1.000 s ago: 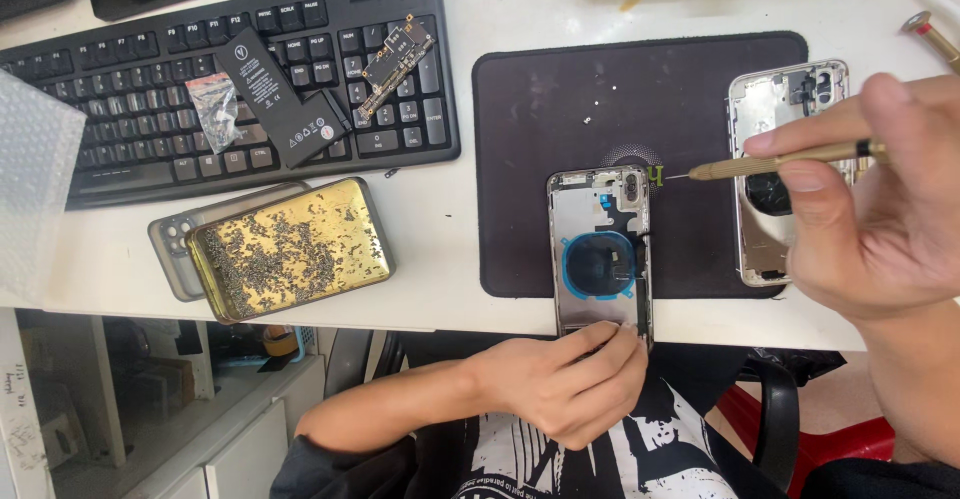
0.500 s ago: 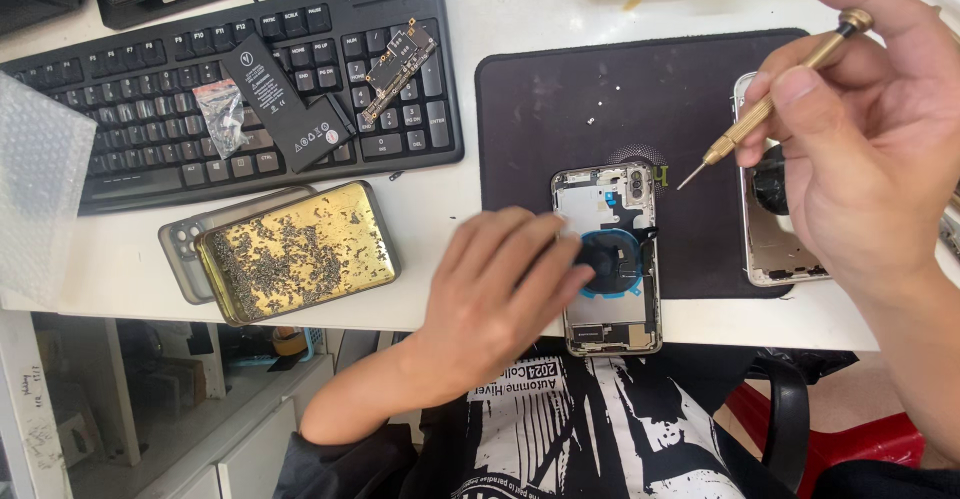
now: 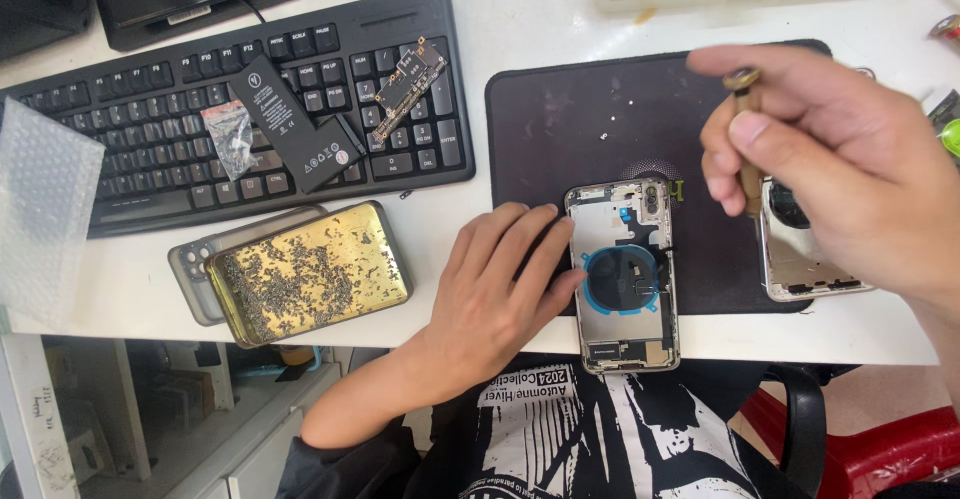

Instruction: The person disassembles a smartphone by removing screws and prying open the casing. They then transfer internal components, including the battery and camera module, from one phone chassis to another using a screwdriver and tweezers.

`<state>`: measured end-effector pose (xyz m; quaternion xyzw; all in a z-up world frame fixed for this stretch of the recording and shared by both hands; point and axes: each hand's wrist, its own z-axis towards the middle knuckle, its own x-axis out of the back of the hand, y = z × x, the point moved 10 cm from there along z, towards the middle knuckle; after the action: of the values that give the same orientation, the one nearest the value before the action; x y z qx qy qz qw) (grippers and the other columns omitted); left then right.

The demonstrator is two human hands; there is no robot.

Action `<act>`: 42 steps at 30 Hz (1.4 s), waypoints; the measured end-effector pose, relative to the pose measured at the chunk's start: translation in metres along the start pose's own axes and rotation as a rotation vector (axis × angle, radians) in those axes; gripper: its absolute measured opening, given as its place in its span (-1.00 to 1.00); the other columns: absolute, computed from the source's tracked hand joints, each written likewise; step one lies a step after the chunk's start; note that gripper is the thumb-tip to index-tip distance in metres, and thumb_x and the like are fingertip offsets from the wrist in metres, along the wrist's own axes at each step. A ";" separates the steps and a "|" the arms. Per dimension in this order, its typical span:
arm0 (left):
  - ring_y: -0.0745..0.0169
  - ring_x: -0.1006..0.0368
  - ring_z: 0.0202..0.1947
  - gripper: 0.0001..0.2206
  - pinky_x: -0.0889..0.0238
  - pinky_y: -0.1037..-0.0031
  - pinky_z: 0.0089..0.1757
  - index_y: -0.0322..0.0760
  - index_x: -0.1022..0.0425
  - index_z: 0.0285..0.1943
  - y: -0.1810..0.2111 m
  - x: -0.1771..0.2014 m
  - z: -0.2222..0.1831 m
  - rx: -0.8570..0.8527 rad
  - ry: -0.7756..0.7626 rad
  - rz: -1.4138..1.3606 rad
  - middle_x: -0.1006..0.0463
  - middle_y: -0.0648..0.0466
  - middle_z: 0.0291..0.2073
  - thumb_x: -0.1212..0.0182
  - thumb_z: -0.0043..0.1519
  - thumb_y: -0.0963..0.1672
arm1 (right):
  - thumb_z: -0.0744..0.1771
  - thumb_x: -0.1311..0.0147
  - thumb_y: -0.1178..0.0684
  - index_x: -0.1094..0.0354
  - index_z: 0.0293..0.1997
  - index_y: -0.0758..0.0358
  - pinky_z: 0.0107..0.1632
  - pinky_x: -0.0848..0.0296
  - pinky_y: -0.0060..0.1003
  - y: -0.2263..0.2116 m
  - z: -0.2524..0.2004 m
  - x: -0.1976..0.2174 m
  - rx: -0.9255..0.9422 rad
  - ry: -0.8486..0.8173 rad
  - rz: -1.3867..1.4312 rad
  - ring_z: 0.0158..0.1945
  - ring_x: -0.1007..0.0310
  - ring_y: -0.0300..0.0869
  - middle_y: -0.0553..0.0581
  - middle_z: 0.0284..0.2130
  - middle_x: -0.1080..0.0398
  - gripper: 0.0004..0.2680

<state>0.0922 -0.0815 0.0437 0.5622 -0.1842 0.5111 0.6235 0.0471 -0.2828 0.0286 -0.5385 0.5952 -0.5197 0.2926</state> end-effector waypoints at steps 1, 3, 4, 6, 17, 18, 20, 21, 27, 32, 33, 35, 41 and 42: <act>-0.12 -0.38 0.14 -0.58 -0.31 0.14 0.07 -0.50 -0.45 0.19 0.002 0.000 -0.001 -0.017 -0.006 0.014 -0.46 -0.15 0.12 -0.43 0.24 -0.12 | 0.43 0.16 0.19 -0.22 0.41 0.31 -0.32 -0.44 -0.37 0.001 0.002 -0.006 -0.046 -0.036 -0.025 -0.36 -0.37 -0.22 0.15 -0.33 -0.39 -0.67; -0.11 -0.40 0.13 -0.59 -0.33 0.13 0.06 -0.50 -0.47 0.19 0.005 -0.001 -0.003 -0.053 -0.017 0.039 -0.48 -0.15 0.11 -0.42 0.26 -0.11 | 0.39 0.04 0.16 -0.32 0.29 0.29 -0.36 -0.42 -0.37 -0.006 0.005 -0.014 -0.008 -0.024 -0.248 -0.41 -0.38 -0.24 0.12 -0.35 -0.42 -0.71; -0.11 -0.41 0.12 -0.60 -0.34 0.14 0.05 -0.51 -0.47 0.19 0.006 -0.001 -0.004 -0.063 -0.012 0.045 -0.49 -0.15 0.10 -0.41 0.27 -0.11 | 0.36 -0.08 0.15 -0.38 0.18 0.31 -0.38 -0.42 -0.36 -0.014 0.007 -0.019 0.077 0.024 -0.445 -0.42 -0.43 -0.24 0.12 -0.36 -0.43 -0.74; -0.10 -0.43 0.11 -0.61 -0.35 0.16 0.04 -0.52 -0.48 0.19 0.006 0.001 -0.006 -0.077 -0.002 0.060 -0.51 -0.14 0.08 -0.40 0.29 -0.12 | 0.32 -0.23 0.13 -0.46 0.01 0.30 -0.36 -0.44 -0.35 -0.027 0.008 -0.027 0.224 0.099 -0.682 -0.39 -0.49 -0.24 0.10 -0.36 -0.44 -0.81; -0.10 -0.48 0.07 -0.67 -0.38 0.17 0.03 -0.51 -0.52 0.12 -0.002 0.006 -0.007 -0.047 0.011 0.025 -0.55 -0.15 0.03 -0.38 0.28 -0.13 | 0.32 -0.33 0.17 -0.57 -0.14 0.28 -0.42 -0.38 -0.40 -0.016 0.018 -0.050 0.381 0.191 -0.760 -0.44 -0.47 -0.28 0.04 -0.34 -0.47 -0.91; -0.10 -0.49 0.07 -0.67 -0.39 0.16 0.03 -0.52 -0.52 0.12 -0.002 0.005 -0.008 -0.043 0.011 0.018 -0.54 -0.16 0.03 -0.38 0.28 -0.13 | 0.32 -0.33 0.18 -0.58 -0.14 0.28 -0.44 -0.37 -0.40 -0.015 0.019 -0.051 0.378 0.184 -0.768 -0.46 -0.45 -0.28 0.05 -0.34 -0.47 -0.91; -0.12 -0.49 0.06 -0.67 -0.40 0.14 0.03 -0.52 -0.52 0.11 -0.003 0.005 -0.009 -0.041 0.007 0.009 -0.54 -0.17 0.02 -0.37 0.28 -0.13 | 0.32 -0.33 0.19 -0.58 -0.15 0.28 -0.46 -0.35 -0.40 -0.014 0.020 -0.052 0.368 0.172 -0.785 -0.49 -0.43 -0.28 0.05 -0.35 -0.48 -0.93; -0.13 -0.49 0.06 -0.67 -0.40 0.14 0.02 -0.52 -0.52 0.11 -0.004 0.005 -0.009 -0.043 0.006 0.005 -0.54 -0.17 0.02 -0.37 0.28 -0.13 | 0.33 -0.33 0.19 -0.58 -0.15 0.29 -0.46 -0.35 -0.40 -0.014 0.020 -0.053 0.367 0.173 -0.787 -0.49 -0.42 -0.28 0.05 -0.34 -0.48 -0.93; -0.14 -0.49 0.06 -0.67 -0.40 0.13 0.01 -0.53 -0.52 0.12 -0.003 0.003 -0.008 -0.049 -0.014 0.013 -0.54 -0.19 0.02 -0.36 0.30 -0.13 | 0.34 -0.30 0.22 -0.56 -0.15 0.29 -0.43 -0.35 -0.39 -0.017 0.021 -0.056 0.419 0.149 -0.814 -0.45 -0.42 -0.27 0.05 -0.34 -0.45 -0.94; -0.13 -0.45 0.06 -0.70 -0.38 0.13 0.02 -0.48 -0.53 0.13 -0.001 0.005 -0.005 -0.073 -0.028 0.037 -0.51 -0.18 0.04 -0.30 0.31 -0.13 | 0.25 -0.33 0.25 -0.55 -0.25 0.38 -0.59 -0.24 -0.40 -0.026 0.014 -0.062 0.575 0.037 -0.772 -0.60 -0.33 -0.29 0.07 -0.46 -0.43 -0.91; -0.13 -0.44 0.07 -0.71 -0.38 0.13 0.02 -0.47 -0.54 0.14 0.000 0.004 -0.005 -0.080 -0.033 0.042 -0.51 -0.18 0.05 -0.29 0.32 -0.13 | 0.24 -0.30 0.27 -0.55 -0.22 0.38 -0.56 -0.29 -0.42 -0.026 0.009 -0.066 0.605 -0.006 -0.743 -0.58 -0.36 -0.30 0.06 -0.46 -0.43 -0.89; -0.14 -0.43 0.08 -0.70 -0.38 0.13 0.03 -0.47 -0.54 0.15 0.000 0.004 -0.006 -0.102 -0.040 0.060 -0.50 -0.20 0.07 -0.26 0.30 -0.15 | 0.22 -0.26 0.31 -0.56 -0.16 0.40 -0.52 -0.39 -0.47 -0.026 -0.003 -0.076 0.666 -0.093 -0.682 -0.53 -0.41 -0.33 0.04 -0.44 -0.43 -0.84; -0.15 -0.43 0.10 -0.68 -0.38 0.13 0.03 -0.48 -0.56 0.15 0.001 -0.001 -0.009 -0.111 -0.041 0.066 -0.49 -0.22 0.09 -0.22 0.26 -0.16 | 0.18 -0.32 0.24 -0.56 -0.19 0.33 -0.50 -0.44 -0.38 -0.022 -0.007 -0.082 0.731 -0.126 -0.662 -0.49 -0.47 -0.23 0.05 -0.44 -0.45 -0.82; -0.15 -0.43 0.10 -0.69 -0.38 0.13 0.04 -0.48 -0.56 0.15 0.001 -0.001 -0.008 -0.107 -0.035 0.061 -0.49 -0.22 0.10 -0.21 0.28 -0.16 | 0.18 -0.31 0.26 -0.57 -0.19 0.33 -0.51 -0.44 -0.40 -0.020 -0.005 -0.084 0.710 -0.141 -0.656 -0.51 -0.47 -0.25 0.04 -0.45 -0.46 -0.82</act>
<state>0.0883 -0.0744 0.0412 0.5311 -0.2390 0.5096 0.6333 0.0699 -0.1998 0.0311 -0.5986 0.1588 -0.7178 0.3183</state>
